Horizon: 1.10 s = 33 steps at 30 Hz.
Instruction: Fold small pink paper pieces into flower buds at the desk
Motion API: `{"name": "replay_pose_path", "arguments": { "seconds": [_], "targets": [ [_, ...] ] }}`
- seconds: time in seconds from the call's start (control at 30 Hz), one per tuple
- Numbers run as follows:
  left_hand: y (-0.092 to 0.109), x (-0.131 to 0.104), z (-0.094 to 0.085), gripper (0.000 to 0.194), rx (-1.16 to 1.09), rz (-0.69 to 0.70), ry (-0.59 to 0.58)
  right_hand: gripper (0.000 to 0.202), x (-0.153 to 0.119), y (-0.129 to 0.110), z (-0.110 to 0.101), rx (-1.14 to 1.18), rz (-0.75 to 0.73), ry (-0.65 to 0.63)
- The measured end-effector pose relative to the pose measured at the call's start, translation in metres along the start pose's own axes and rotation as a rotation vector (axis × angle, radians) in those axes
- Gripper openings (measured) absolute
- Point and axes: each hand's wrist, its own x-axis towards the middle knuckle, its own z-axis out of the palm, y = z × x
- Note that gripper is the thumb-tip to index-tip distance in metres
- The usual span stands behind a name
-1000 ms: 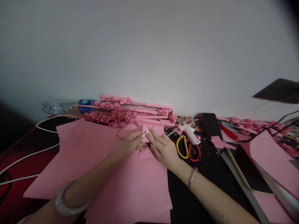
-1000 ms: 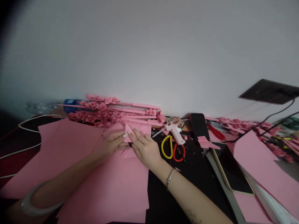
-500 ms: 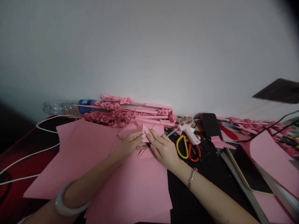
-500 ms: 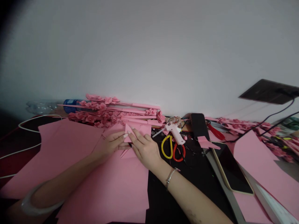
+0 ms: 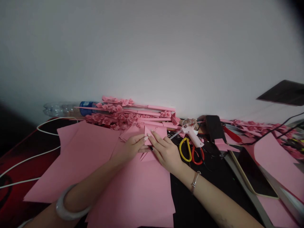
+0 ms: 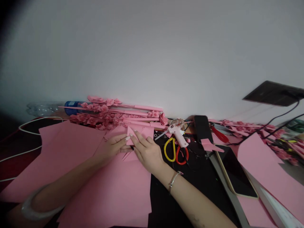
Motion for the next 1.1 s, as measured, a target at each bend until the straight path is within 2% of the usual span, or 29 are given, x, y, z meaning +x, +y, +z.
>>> {"name": "replay_pose_path", "arguments": {
  "seconds": [0.13,0.23,0.3,0.43,0.47,0.57,0.67,0.8,0.93,1.1],
  "targets": [
    [0.0,0.0,-0.001,0.037,0.055,0.015,-0.009,0.043,0.0,-0.001,0.001,0.065,0.02,-0.003],
    [-0.001,0.001,-0.002,0.029,0.126,0.025,-0.002,0.045,-0.001,-0.001,0.001,0.23,0.045,0.051],
    [0.0,0.001,-0.001,0.023,0.172,0.034,-0.009,0.043,-0.001,0.0,0.002,0.358,0.14,0.113],
    [0.003,-0.001,0.004,0.021,0.293,0.03,-0.025,0.021,0.002,0.008,0.004,0.589,0.404,0.182],
    [0.004,-0.002,0.006,0.021,0.323,0.03,-0.019,0.018,0.003,0.009,0.004,0.659,0.435,0.16],
    [0.004,-0.003,0.007,0.022,0.409,0.022,-0.025,0.022,0.006,0.014,0.006,0.878,0.418,-0.028],
    [0.003,-0.004,0.007,0.028,0.486,-0.004,-0.062,0.028,0.007,0.015,0.007,0.958,0.388,-0.125],
    [0.003,-0.004,0.007,0.04,0.506,-0.028,-0.09,0.027,0.006,0.015,0.008,0.949,0.387,-0.145],
    [0.003,-0.004,0.007,0.052,0.47,-0.056,-0.052,0.028,0.006,0.015,0.008,0.956,0.412,-0.14],
    [0.001,-0.004,0.005,0.049,0.423,-0.07,-0.08,0.029,0.007,0.015,0.006,0.988,0.419,-0.13]
  ]
}}
